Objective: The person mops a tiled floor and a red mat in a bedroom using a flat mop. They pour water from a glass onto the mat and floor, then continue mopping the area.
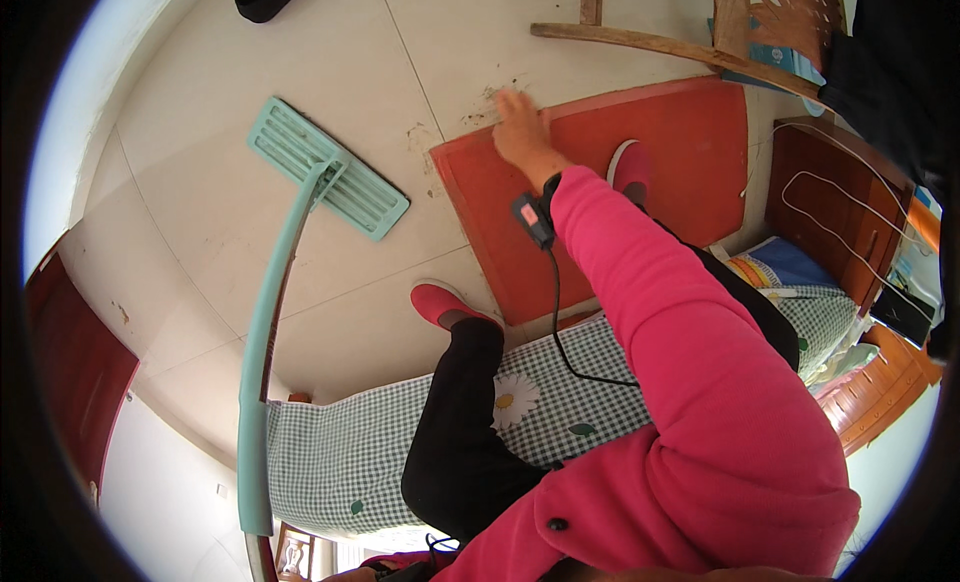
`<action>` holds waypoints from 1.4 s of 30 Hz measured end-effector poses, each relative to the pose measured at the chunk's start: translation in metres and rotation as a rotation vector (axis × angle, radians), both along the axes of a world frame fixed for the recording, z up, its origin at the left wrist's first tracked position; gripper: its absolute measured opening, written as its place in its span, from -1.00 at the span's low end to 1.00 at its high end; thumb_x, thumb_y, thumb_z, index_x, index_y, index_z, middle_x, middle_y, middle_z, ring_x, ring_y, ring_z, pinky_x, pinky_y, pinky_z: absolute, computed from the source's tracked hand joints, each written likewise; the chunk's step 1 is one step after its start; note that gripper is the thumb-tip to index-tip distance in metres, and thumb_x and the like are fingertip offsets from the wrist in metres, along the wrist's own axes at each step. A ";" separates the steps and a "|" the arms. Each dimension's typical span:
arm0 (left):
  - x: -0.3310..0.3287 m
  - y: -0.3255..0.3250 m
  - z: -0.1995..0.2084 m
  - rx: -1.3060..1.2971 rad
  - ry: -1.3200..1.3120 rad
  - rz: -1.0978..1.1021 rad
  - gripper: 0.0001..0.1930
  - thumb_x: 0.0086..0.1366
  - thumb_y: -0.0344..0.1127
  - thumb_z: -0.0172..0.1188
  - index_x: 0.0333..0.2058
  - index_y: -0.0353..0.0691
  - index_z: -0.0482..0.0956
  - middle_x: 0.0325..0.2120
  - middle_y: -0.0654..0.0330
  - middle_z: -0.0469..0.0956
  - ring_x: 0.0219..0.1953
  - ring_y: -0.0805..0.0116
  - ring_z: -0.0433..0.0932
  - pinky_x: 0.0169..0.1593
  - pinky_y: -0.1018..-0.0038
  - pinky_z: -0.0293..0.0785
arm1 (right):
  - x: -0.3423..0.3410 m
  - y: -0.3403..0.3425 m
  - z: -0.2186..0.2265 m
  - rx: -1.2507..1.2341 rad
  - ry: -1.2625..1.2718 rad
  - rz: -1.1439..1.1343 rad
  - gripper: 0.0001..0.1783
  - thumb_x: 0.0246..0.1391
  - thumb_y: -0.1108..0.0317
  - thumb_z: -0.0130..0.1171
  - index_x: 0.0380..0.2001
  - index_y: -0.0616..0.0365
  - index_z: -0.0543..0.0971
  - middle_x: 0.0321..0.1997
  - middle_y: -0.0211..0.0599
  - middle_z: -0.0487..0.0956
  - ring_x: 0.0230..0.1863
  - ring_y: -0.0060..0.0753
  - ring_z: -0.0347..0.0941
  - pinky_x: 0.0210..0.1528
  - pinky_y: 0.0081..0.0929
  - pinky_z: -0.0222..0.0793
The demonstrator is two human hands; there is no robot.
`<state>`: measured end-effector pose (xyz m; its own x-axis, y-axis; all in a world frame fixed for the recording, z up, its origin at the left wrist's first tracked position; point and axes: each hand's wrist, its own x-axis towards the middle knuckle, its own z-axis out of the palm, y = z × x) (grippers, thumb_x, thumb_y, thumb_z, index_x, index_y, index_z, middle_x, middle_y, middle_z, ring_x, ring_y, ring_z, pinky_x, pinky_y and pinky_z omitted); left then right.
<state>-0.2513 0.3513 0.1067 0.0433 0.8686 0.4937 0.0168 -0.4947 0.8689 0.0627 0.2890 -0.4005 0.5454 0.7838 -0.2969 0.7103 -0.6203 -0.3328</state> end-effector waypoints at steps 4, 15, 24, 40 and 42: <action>-0.001 0.001 -0.001 0.000 0.006 -0.040 -0.66 0.46 0.06 -0.17 -0.47 0.08 0.17 -0.69 0.45 0.09 -0.65 0.51 0.22 -0.21 0.30 0.29 | 0.001 -0.002 0.001 -0.188 0.166 0.165 -0.44 0.07 0.39 0.00 0.19 0.08 0.32 0.28 -0.36 0.25 0.36 -0.18 0.05 0.33 0.25 -0.09; -0.003 -0.001 0.001 -0.003 0.011 -0.008 -0.66 0.46 0.08 -0.17 -0.46 0.07 0.17 -0.69 0.45 0.09 -0.64 0.50 0.23 -0.19 0.29 0.29 | 0.008 0.003 0.012 -0.182 0.124 0.166 -0.47 0.09 0.43 -0.04 0.18 0.09 0.33 0.29 -0.32 0.26 0.38 -0.15 0.04 0.37 0.20 -0.13; 0.000 -0.002 0.000 -0.007 -0.009 -0.011 -0.67 0.47 0.05 -0.18 -0.46 0.07 0.17 -0.68 0.44 0.09 -0.64 0.50 0.23 -0.20 0.30 0.29 | 0.016 -0.001 0.006 -0.105 0.079 0.010 -0.48 0.09 0.44 -0.05 0.18 0.12 0.33 0.28 -0.33 0.27 0.32 -0.17 0.13 0.29 0.23 -0.02; 0.005 0.000 -0.001 -0.011 -0.011 -0.025 -0.66 0.47 0.03 -0.19 -0.48 0.07 0.17 -0.70 0.43 0.08 -0.65 0.50 0.23 -0.18 0.28 0.31 | 0.016 -0.001 0.010 -0.201 0.139 0.014 -0.45 0.13 0.43 -0.10 0.24 0.11 0.30 0.31 -0.39 0.21 0.38 -0.24 0.05 0.38 0.21 -0.18; 0.003 0.001 -0.003 -0.008 -0.031 -0.037 -0.66 0.47 0.04 -0.18 -0.48 0.06 0.17 -0.70 0.43 0.08 -0.65 0.49 0.23 -0.17 0.25 0.30 | 0.012 0.000 0.007 -0.276 0.100 0.097 -0.43 0.14 0.42 -0.10 0.26 0.10 0.27 0.37 -0.43 0.16 0.42 -0.26 0.00 0.41 0.21 -0.25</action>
<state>-0.2484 0.3525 0.1039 0.0603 0.8706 0.4883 -0.0283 -0.4875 0.8727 0.0742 0.2885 -0.3937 0.4292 0.7132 -0.5542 0.7427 -0.6279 -0.2329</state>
